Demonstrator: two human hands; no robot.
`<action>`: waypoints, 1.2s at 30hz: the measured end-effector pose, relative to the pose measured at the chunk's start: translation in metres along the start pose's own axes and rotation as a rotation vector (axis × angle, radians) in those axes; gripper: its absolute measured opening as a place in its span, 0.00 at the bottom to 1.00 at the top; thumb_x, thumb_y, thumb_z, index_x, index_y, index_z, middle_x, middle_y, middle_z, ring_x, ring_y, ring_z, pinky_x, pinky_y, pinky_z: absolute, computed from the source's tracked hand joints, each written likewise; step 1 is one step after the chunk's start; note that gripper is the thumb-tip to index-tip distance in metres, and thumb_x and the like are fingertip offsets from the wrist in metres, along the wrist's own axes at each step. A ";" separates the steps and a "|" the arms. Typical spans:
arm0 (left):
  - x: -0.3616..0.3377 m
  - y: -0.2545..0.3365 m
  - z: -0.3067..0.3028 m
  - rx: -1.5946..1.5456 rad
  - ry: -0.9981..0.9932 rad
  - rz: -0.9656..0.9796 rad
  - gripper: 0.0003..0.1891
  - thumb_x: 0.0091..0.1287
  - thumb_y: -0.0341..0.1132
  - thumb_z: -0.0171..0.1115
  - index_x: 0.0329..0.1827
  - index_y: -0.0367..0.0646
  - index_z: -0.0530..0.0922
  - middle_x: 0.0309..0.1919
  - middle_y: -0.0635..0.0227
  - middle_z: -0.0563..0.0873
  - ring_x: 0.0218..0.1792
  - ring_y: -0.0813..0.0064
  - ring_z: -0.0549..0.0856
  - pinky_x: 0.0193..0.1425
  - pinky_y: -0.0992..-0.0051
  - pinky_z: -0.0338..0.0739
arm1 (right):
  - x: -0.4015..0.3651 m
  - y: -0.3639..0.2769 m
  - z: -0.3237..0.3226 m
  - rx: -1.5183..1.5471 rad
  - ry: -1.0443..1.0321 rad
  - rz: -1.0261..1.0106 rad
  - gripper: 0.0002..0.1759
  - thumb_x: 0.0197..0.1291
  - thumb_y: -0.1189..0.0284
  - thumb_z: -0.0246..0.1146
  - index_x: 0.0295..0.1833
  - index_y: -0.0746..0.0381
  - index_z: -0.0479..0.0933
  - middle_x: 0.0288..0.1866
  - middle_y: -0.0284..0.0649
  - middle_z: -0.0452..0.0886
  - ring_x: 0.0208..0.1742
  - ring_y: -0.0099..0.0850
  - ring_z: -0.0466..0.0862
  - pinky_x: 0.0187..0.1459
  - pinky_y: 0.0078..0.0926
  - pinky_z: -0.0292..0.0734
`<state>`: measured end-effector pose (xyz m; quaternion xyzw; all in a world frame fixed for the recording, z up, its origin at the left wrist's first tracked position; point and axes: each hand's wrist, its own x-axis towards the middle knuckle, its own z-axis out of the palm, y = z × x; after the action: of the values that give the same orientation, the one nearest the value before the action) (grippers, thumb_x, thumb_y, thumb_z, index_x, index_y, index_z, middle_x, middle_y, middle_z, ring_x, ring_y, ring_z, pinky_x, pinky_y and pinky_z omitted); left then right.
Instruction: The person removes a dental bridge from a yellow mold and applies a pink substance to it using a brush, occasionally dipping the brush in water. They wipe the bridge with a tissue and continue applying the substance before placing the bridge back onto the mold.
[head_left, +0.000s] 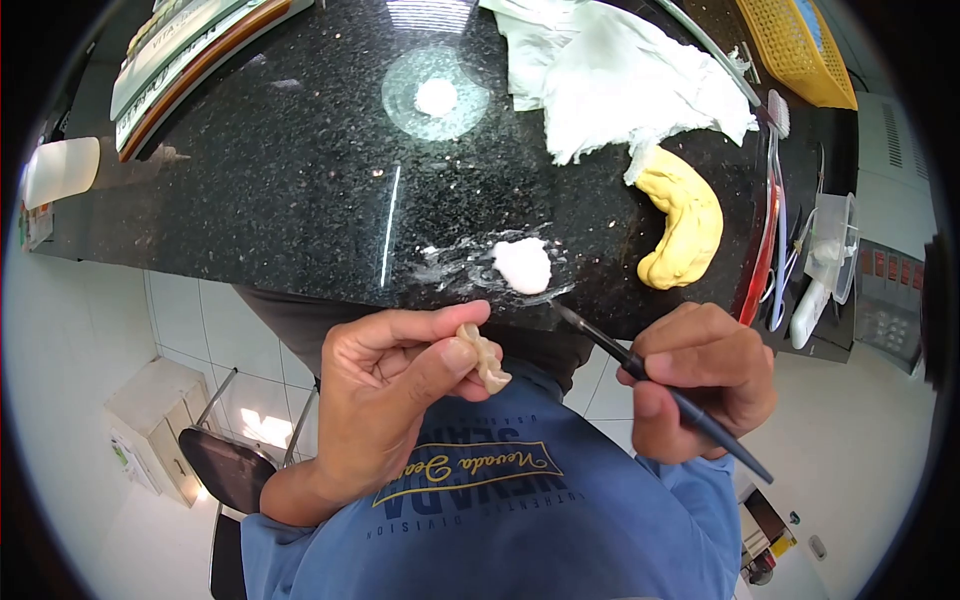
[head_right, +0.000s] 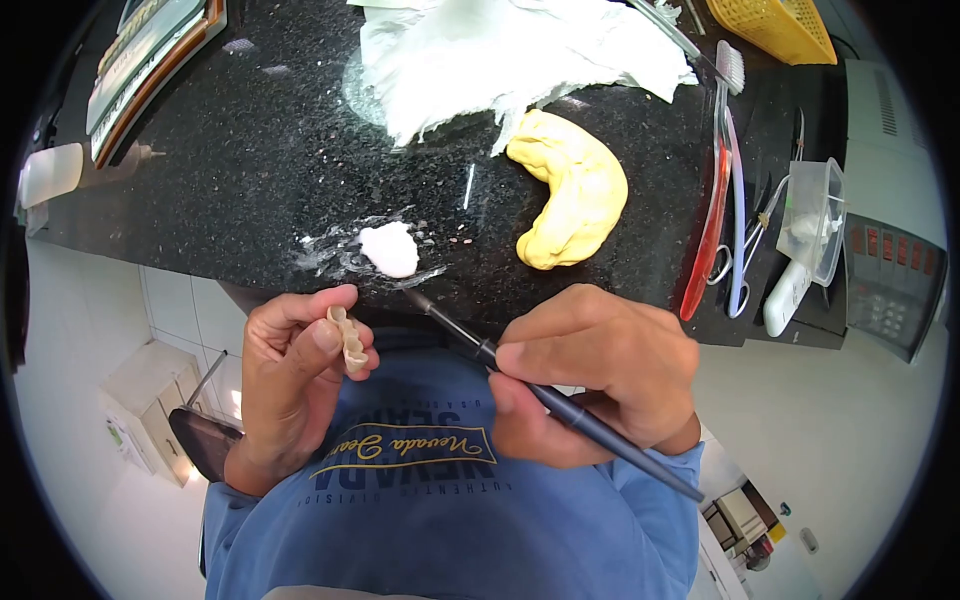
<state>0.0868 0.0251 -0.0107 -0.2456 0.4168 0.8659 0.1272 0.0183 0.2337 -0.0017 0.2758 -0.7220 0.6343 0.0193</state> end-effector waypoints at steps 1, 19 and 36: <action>0.000 0.000 0.001 0.001 0.013 0.001 0.13 0.66 0.31 0.63 0.52 0.34 0.79 0.35 0.54 0.86 0.30 0.72 0.85 0.41 0.72 0.82 | -0.002 0.000 0.000 -0.078 -0.001 -0.013 0.14 0.38 0.83 0.70 0.34 0.66 0.77 0.25 0.41 0.82 0.19 0.27 0.80 0.21 0.18 0.75; -0.002 0.000 0.001 -0.023 0.049 -0.023 0.14 0.66 0.31 0.63 0.51 0.33 0.78 0.34 0.54 0.86 0.30 0.70 0.86 0.37 0.74 0.82 | -0.003 -0.002 0.001 -0.244 -0.026 0.011 0.13 0.37 0.83 0.70 0.33 0.66 0.79 0.25 0.41 0.82 0.19 0.27 0.80 0.21 0.18 0.75; -0.001 -0.003 -0.006 -0.082 -0.031 0.017 0.13 0.68 0.27 0.60 0.53 0.30 0.78 0.37 0.51 0.86 0.34 0.71 0.86 0.41 0.75 0.83 | -0.004 0.003 0.002 -0.219 -0.022 -0.063 0.13 0.37 0.83 0.70 0.34 0.66 0.79 0.24 0.39 0.82 0.18 0.27 0.79 0.20 0.17 0.74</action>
<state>0.0909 0.0224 -0.0157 -0.2337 0.3811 0.8869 0.1162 0.0206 0.2336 -0.0063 0.3015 -0.7782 0.5475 0.0615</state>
